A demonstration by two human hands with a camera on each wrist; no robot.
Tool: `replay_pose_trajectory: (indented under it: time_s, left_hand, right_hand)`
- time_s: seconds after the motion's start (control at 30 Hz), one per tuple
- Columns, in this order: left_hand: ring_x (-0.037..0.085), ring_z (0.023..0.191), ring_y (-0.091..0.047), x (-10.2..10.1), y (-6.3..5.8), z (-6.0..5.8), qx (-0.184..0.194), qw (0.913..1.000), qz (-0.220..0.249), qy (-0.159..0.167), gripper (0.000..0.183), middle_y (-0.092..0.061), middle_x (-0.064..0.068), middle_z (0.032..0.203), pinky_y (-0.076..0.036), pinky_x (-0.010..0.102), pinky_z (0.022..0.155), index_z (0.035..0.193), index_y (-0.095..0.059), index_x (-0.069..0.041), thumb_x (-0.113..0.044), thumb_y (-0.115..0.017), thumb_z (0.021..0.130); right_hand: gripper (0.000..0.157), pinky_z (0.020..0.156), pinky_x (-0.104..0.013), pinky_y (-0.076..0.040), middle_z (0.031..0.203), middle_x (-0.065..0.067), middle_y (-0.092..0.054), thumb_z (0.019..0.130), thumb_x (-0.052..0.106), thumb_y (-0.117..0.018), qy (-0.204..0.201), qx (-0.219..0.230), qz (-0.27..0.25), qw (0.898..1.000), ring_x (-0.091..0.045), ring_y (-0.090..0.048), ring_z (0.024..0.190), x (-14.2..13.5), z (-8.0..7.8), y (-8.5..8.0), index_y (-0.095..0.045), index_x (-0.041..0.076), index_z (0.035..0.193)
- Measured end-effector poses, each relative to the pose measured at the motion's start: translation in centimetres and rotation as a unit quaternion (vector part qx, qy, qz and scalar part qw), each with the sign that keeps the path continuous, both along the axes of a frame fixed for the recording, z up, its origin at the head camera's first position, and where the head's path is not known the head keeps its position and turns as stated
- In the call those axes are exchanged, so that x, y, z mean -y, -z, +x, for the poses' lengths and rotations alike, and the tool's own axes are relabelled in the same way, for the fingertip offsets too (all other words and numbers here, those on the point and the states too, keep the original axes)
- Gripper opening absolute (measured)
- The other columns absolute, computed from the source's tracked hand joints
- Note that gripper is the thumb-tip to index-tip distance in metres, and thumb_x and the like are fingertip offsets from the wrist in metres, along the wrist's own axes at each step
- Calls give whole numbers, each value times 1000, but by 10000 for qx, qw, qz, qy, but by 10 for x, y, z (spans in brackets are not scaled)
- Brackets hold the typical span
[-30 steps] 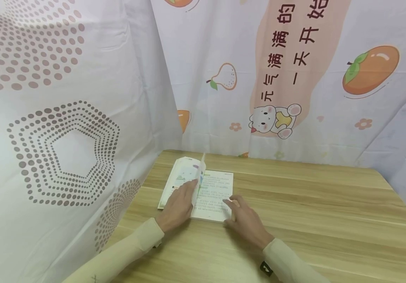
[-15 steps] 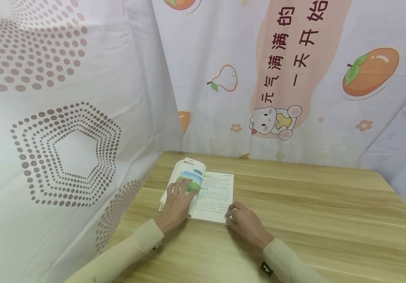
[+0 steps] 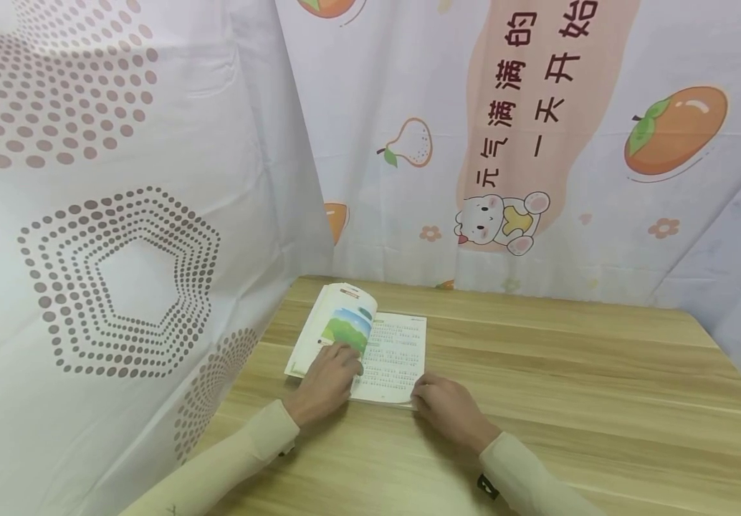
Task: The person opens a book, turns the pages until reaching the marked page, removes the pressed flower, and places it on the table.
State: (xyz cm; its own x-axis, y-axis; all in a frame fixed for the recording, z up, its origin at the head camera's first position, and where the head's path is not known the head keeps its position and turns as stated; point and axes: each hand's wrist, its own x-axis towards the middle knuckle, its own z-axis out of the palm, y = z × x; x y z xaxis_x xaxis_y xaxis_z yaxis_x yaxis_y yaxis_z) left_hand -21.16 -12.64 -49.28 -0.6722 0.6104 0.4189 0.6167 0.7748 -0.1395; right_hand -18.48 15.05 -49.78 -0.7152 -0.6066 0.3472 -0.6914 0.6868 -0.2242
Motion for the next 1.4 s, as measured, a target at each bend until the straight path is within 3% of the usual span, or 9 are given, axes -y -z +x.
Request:
replay_pose_trajectory:
  time_s: [0.23, 0.37, 0.57, 0.73, 0.87, 1.03, 1.13, 1.23, 1.4]
  left_hand:
    - [24, 118, -56, -2, 3, 1, 134, 9995, 174, 215, 13, -71, 0, 108, -45, 40, 97, 85, -73, -17, -8, -67, 93]
    - [23, 114, -56, -4, 4, 1, 109, 9993, 301, 167, 10, -70, -1, 104, -44, 41, 94, 81, -71, -19, -21, -70, 91]
    - [21, 112, -54, -7, 6, 0, 85, 9999, 122, 35, 39, -69, -2, 107, -43, 41, 95, 87, -72, -20, -58, -77, 84]
    - [23, 114, -53, -7, 5, 1, 8, 9999, -47, 113, 52, -69, -1, 108, -42, 43, 95, 86, -72, -19, -70, -76, 79]
    - [25, 114, -54, -7, 7, 0, -93, 9998, -9, 153, 46, -70, 0, 106, -42, 45, 95, 83, -72, -18, -64, -77, 81]
    - [26, 112, -54, -8, 9, -1, -141, 9997, 154, 152, 27, -70, 0, 100, -41, 46, 94, 75, -69, -19, -41, -74, 88]
    - [27, 111, -56, -9, 8, 0, -183, 9997, 152, 59, 15, -71, 1, 98, -43, 46, 93, 81, -71, -17, -28, -69, 89]
    - [29, 111, -58, -9, 6, 1, -229, 9996, 84, -148, 15, -73, 4, 103, -45, 44, 91, 100, -72, -11, -21, -65, 92]
    - [28, 101, -63, -10, 2, 0, -330, 9982, 148, -475, 42, -71, 10, 114, -50, 37, 77, 134, -58, -1, -13, -60, 94]
  right_hand:
    - [4, 73, -32, -59, 94, 3, -73, 88, 10, -80, -23, -546, 45, 9985, -15, -72, 86, 2, 0, -1, -78, 10, 92]
    - [7, 70, -31, -59, 91, 4, -73, 84, 8, -83, 4, -780, -48, 9969, -13, -71, 82, 2, -2, 1, -78, 12, 88]
    - [12, 67, -29, -57, 88, 9, -71, 81, 5, -83, 206, -624, -341, 9973, -6, -67, 78, 2, -3, -1, -78, 16, 83]
    - [11, 67, -27, -56, 89, 10, -73, 83, 7, -83, 319, -411, -374, 9979, -4, -66, 79, 1, -2, -4, -78, 17, 83]
    - [15, 63, -23, -52, 103, 5, -74, 83, 10, -85, 461, -137, -518, 9975, -1, -62, 73, 2, -1, -7, -79, 15, 95]
    - [62, 55, -21, -44, 133, -9, -62, 80, 15, -90, 748, 212, -642, 9949, 4, -48, 62, 1, -1, -9, -65, 10, 136]
    - [81, 55, -21, -44, 141, -11, -55, 78, 18, -92, 905, 384, -639, 9931, 4, -48, 63, 0, -1, -8, -54, 8, 149]
    - [84, 59, -24, -48, 141, -12, -55, 77, 20, -92, 975, 456, -509, 9929, 0, -52, 66, -1, -1, -7, -53, 8, 149]
    - [65, 69, -33, -54, 134, -12, -60, 77, 25, -92, 905, 567, -134, 9942, -9, -59, 78, -1, 0, -6, -67, 8, 134]
